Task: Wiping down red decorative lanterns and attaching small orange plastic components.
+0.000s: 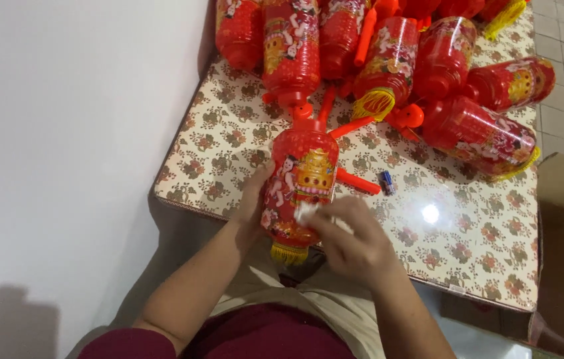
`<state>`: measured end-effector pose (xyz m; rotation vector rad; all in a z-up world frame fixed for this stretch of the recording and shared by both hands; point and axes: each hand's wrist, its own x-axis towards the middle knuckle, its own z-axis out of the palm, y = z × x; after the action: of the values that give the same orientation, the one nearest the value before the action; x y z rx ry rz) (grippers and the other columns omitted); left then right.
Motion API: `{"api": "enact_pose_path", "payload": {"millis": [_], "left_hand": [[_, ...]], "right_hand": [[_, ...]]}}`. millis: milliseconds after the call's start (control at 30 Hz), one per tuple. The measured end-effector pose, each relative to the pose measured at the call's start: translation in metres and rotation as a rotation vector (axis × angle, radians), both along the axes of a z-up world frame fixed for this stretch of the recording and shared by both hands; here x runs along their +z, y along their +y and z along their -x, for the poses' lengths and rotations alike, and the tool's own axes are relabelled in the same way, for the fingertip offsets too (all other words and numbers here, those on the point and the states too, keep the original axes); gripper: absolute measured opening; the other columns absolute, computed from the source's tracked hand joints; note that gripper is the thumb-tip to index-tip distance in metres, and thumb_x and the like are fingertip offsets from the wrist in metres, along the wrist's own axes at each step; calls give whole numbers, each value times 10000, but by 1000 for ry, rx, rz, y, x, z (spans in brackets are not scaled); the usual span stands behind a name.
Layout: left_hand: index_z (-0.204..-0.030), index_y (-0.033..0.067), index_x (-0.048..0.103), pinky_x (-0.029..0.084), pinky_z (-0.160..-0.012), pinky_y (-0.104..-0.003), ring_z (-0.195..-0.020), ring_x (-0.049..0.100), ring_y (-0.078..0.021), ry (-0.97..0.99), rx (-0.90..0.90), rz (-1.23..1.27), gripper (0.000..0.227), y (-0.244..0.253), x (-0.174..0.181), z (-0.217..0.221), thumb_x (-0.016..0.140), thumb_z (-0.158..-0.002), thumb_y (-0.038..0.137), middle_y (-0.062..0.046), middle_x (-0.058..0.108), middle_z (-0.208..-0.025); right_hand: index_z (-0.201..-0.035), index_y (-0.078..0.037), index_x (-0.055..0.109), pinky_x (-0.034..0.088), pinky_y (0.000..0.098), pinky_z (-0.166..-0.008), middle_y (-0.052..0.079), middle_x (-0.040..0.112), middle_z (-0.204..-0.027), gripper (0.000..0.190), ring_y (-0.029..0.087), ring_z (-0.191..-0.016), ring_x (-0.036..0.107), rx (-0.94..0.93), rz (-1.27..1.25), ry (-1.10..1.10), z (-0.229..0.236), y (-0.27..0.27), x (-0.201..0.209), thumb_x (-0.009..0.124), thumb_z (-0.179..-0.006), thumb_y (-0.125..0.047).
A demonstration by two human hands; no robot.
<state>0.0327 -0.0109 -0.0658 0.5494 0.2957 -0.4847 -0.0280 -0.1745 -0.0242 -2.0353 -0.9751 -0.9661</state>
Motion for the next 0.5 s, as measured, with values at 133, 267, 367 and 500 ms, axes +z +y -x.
{"api": "enact_pose_path", "payload": {"millis": [133, 267, 367, 500], "left_hand": [[-1312, 65, 663, 616, -822, -475, -958, 727, -320, -125, -90, 55, 550, -3, 25, 10, 667, -924, 455, -219, 732, -1145], [-1113, 58, 710, 575, -603, -354, -715, 697, -253, -211, -88, -88, 505, 1, -11, 2, 668, -909, 518, -169, 732, -910], [-949, 39, 685, 466, -378, -270, -492, 616, -210, -352, -97, -279, 491, 6, -51, -5, 741, -863, 519, -161, 655, -678], [-1593, 38, 258, 600, -836, -488, -1115, 658, -374, -487, -43, -433, 1081, -3, -8, 6, 771, -781, 535, -310, 592, -1330]], "right_hand": [[-933, -51, 810, 605, 414, -731, 107, 709, -954, 155, 269, -827, 704, -191, -18, -1, -27, -13, -4, 689, -912, 43], [-1001, -40, 812, 617, 432, -758, 111, 686, -969, 207, 283, -850, 694, -178, -99, 10, -28, -3, 13, 659, -925, 77], [-1017, -31, 811, 621, 445, -768, 127, 682, -979, 218, 295, -866, 686, -184, -90, 5, -28, -3, 14, 657, -925, 93], [-946, -41, 820, 612, 419, -706, 130, 696, -937, 196, 254, -797, 675, -158, -61, -37, -22, -6, 10, 669, -897, 74]]}}
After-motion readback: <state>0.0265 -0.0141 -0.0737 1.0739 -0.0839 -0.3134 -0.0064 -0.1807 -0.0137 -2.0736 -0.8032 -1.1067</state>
